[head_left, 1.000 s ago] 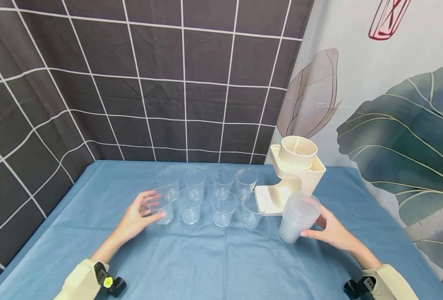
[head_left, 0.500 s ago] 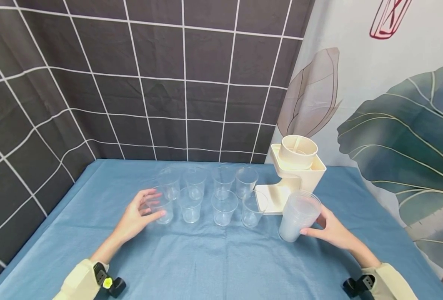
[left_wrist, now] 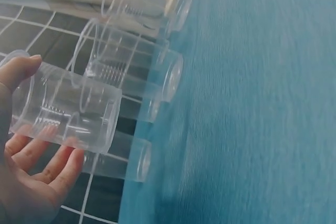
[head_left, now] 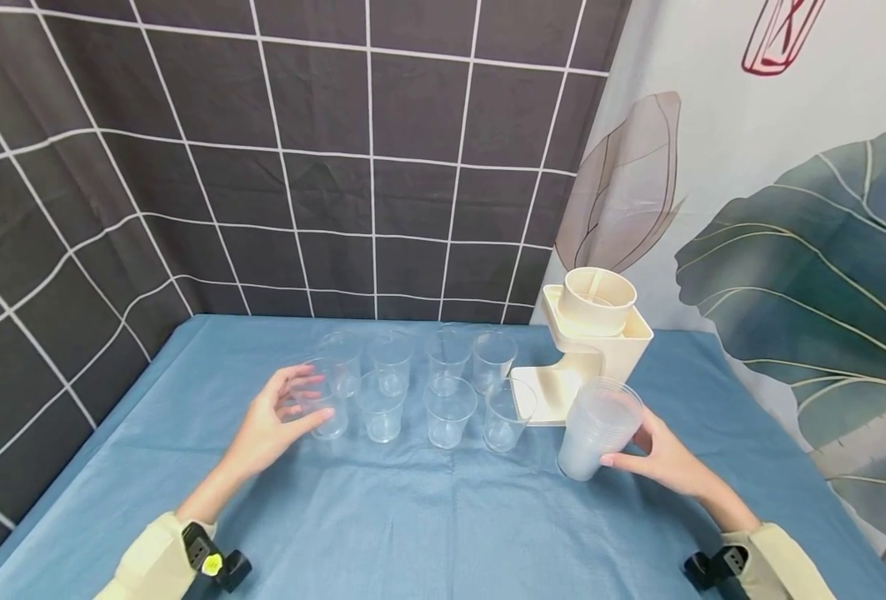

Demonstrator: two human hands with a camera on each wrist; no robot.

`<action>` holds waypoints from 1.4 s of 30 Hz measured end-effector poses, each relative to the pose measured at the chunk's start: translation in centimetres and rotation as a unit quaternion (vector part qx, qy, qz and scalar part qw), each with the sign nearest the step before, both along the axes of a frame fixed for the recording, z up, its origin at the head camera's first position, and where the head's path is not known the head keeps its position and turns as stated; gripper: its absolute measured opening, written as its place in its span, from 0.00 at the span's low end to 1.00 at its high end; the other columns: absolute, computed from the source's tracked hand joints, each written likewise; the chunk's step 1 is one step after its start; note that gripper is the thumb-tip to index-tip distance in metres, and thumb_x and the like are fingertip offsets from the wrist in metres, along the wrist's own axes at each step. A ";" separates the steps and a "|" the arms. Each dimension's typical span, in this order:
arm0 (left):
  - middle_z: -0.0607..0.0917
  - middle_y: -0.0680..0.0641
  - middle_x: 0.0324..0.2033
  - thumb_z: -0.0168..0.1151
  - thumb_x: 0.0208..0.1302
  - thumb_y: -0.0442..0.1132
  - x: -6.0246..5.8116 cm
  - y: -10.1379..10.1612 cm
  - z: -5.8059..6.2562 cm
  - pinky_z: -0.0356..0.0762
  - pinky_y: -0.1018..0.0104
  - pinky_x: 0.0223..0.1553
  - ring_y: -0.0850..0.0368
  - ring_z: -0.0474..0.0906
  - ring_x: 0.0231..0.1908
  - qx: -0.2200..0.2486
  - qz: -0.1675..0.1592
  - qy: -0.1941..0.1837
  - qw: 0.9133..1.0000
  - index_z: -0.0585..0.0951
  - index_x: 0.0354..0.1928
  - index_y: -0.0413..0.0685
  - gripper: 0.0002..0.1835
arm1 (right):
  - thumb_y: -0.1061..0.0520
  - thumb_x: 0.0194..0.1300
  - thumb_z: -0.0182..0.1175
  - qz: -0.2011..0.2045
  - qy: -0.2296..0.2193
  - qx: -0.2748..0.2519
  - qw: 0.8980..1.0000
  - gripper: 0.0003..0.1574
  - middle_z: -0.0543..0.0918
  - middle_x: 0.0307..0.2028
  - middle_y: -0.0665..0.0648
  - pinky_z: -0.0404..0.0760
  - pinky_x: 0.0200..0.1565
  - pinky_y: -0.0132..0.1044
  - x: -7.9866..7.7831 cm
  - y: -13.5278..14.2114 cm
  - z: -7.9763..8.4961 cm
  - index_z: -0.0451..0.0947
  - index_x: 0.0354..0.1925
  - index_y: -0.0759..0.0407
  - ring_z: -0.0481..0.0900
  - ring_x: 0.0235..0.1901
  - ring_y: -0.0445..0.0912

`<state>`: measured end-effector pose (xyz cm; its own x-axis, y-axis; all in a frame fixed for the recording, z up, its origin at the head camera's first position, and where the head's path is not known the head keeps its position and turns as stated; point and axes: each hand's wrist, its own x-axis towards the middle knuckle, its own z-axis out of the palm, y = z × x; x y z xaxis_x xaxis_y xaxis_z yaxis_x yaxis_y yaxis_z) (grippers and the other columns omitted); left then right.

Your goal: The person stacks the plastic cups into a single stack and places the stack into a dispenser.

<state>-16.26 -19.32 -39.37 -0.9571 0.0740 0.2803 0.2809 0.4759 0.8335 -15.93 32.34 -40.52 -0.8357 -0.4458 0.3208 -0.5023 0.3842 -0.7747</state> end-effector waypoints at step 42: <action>0.80 0.44 0.51 0.70 0.55 0.34 1.4 4.1 3.7 0.79 0.74 0.47 0.67 0.80 0.43 0.088 -0.020 0.005 0.996 0.72 0.62 0.46 0.31 | 0.75 0.48 0.66 0.009 0.005 0.000 1.000 0.53 0.69 0.57 0.35 0.76 0.50 0.22 -0.2 0.1 -0.2 0.53 0.69 0.68 0.72 0.53 0.28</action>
<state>-14.89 -15.26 -35.68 -0.9512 0.0609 0.3026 0.3062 0.3100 0.9001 -16.10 32.48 -40.70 -0.8239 -0.4613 0.3292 -0.5171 0.3743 -0.7697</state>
